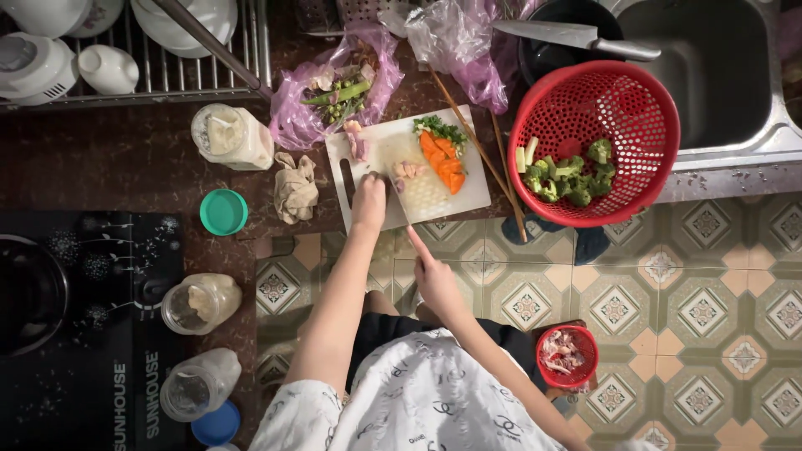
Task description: Chops meat and vegetables on a cutting board, then transfers ingredients to pots on a stove to cook.
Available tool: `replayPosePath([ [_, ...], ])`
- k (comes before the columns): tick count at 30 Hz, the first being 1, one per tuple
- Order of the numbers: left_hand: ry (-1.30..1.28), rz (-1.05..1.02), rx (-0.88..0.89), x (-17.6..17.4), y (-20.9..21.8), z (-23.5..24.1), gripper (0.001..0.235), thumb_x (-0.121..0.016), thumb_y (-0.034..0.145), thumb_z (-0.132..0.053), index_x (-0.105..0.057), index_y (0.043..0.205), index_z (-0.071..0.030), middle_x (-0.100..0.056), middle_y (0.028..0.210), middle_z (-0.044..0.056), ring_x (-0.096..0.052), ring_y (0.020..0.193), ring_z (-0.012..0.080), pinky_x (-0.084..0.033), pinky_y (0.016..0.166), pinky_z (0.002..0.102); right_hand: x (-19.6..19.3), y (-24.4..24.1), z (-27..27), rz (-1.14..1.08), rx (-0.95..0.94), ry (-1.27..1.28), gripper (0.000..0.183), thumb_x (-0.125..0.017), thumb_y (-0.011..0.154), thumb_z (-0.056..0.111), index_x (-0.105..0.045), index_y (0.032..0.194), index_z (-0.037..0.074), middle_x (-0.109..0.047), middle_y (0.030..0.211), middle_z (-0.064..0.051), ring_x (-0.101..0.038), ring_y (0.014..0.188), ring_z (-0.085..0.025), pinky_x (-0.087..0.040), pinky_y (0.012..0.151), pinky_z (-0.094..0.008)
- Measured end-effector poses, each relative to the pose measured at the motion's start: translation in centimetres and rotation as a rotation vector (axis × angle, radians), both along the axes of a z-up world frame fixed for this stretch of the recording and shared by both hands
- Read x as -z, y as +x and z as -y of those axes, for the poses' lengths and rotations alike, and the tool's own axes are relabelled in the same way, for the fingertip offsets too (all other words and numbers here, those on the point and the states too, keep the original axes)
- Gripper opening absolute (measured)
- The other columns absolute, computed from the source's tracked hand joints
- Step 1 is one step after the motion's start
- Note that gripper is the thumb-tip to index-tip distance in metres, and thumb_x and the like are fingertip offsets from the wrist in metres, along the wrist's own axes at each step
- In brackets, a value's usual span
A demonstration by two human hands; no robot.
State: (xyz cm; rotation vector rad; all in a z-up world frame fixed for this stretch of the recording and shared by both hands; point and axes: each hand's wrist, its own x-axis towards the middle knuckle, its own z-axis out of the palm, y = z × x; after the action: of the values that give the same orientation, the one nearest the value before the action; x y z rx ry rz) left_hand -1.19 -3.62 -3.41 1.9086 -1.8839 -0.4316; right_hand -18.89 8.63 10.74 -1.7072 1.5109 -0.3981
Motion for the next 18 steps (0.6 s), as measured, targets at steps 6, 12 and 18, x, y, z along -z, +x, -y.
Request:
replayPosePath([
  [6, -0.094, -0.101, 0.012, -1.1, -0.2, -0.9, 0.019, -0.058, 0.084, 0.003, -0.069, 0.099, 0.002, -0.065, 0.11, 0.021, -0.064, 0.104, 0.0389, -0.055, 0.087, 0.045, -0.6, 2.9, 5.4, 0.037, 0.032, -0.033, 0.077, -0.056, 0.095, 0.007, -0.029, 0.161, 0.036, -0.066, 0.073, -0.027, -0.066, 0.07, -0.046, -0.052, 0.069, -0.057],
  [12, -0.082, -0.198, -0.133, 1.2, -0.2, -0.2, 0.017, -0.061, 0.085, 0.0, -0.072, 0.097, -0.001, -0.07, 0.106, 0.019, -0.068, 0.098, 0.0385, -0.055, 0.085, 0.045, 0.4, 0.7, 1.6, -0.058, 0.015, -0.017, 0.078, -0.057, 0.093, 0.006, -0.033, 0.16, 0.038, -0.067, 0.075, -0.027, -0.068, 0.073, -0.046, -0.051, 0.071, -0.056],
  [18, -0.144, -0.6, -0.22, -3.3, 0.7, -1.4, 0.022, -0.073, 0.088, 0.0, -0.071, 0.11, 0.002, -0.073, 0.095, 0.015, -0.073, 0.084, 0.0271, -0.058, 0.077, 0.039, -2.4, -1.7, 1.4, 0.179, 0.139, 0.15, 0.07, -0.056, 0.097, 0.011, -0.035, 0.158, 0.037, -0.071, 0.087, -0.024, -0.075, 0.077, -0.038, -0.056, 0.075, -0.044],
])
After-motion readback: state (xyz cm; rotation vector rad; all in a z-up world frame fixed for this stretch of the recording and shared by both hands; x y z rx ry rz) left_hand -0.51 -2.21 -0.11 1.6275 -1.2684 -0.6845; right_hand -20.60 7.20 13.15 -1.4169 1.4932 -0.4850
